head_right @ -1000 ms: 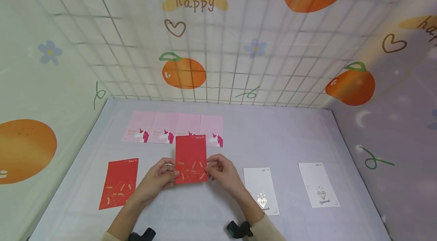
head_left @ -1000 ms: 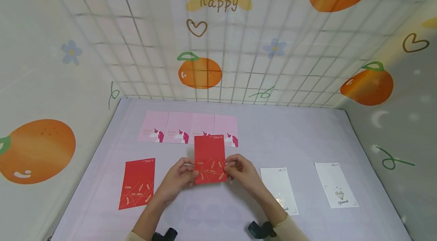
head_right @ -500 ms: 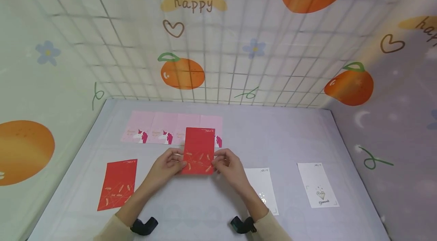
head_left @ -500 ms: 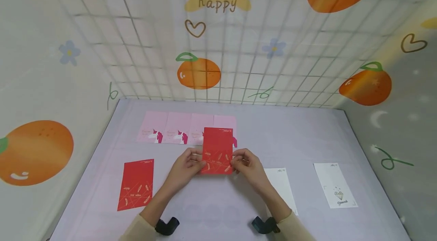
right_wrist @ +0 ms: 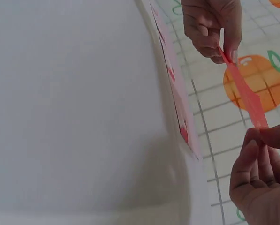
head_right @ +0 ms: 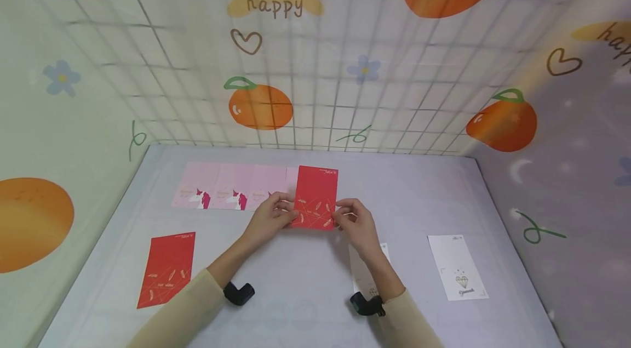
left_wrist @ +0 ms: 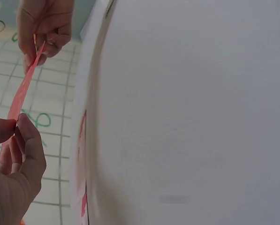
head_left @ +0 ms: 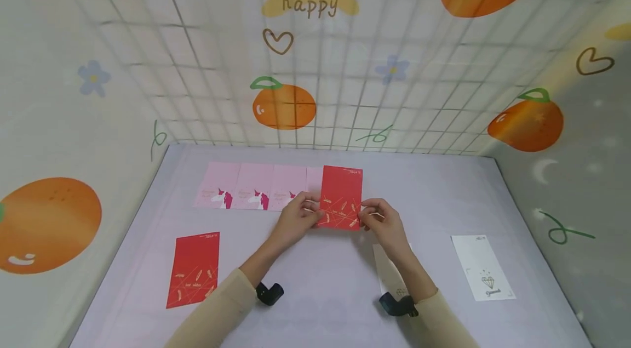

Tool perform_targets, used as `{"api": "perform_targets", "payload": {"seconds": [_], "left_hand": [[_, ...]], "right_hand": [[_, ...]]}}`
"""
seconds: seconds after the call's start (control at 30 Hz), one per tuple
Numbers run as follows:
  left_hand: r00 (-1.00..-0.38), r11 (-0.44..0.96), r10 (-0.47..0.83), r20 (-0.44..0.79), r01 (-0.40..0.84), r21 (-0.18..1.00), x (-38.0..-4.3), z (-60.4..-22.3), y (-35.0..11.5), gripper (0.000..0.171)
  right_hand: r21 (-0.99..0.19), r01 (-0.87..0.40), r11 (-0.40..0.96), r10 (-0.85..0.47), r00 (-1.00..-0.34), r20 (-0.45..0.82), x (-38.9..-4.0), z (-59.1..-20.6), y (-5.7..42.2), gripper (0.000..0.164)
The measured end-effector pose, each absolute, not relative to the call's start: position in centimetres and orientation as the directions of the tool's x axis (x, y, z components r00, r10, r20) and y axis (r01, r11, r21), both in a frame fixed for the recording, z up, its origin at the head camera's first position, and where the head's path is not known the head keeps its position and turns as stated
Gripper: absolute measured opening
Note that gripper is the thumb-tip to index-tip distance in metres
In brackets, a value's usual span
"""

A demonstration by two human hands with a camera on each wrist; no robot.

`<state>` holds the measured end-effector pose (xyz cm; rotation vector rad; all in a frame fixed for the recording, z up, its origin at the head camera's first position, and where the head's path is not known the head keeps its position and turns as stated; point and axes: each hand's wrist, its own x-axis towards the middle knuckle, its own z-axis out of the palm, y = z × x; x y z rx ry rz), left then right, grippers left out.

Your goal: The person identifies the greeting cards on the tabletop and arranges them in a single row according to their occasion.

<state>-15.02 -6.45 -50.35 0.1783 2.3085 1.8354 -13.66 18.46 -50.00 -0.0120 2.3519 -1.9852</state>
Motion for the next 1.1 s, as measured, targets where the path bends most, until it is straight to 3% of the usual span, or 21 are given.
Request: {"api": "perform_targets", "payload": {"seconds": [0.3,0.63,1.1], "left_hand": [[-0.971,0.282,0.23,-0.069,-0.002,0.96,-18.1,-51.3,-3.7,0.032],[-0.965,0.438,0.255,-0.067,0.054,0.897,-19.9,-51.9,-1.5,0.036],[-0.948,0.505,0.275,-0.16,0.001,0.863,-20.7,-52.8,-0.9,0.038]], "right_hand": [[-0.963,0.01,0.268,0.005,-1.0,-0.009,-16.3,-50.6,20.8,0.025],[-0.918,0.092,0.387,0.08,-0.995,-0.066,-18.2,-52.0,22.4,0.029],[-0.864,0.19,0.465,0.103,-0.982,-0.161,-19.3,-52.8,22.5,0.032]]}}
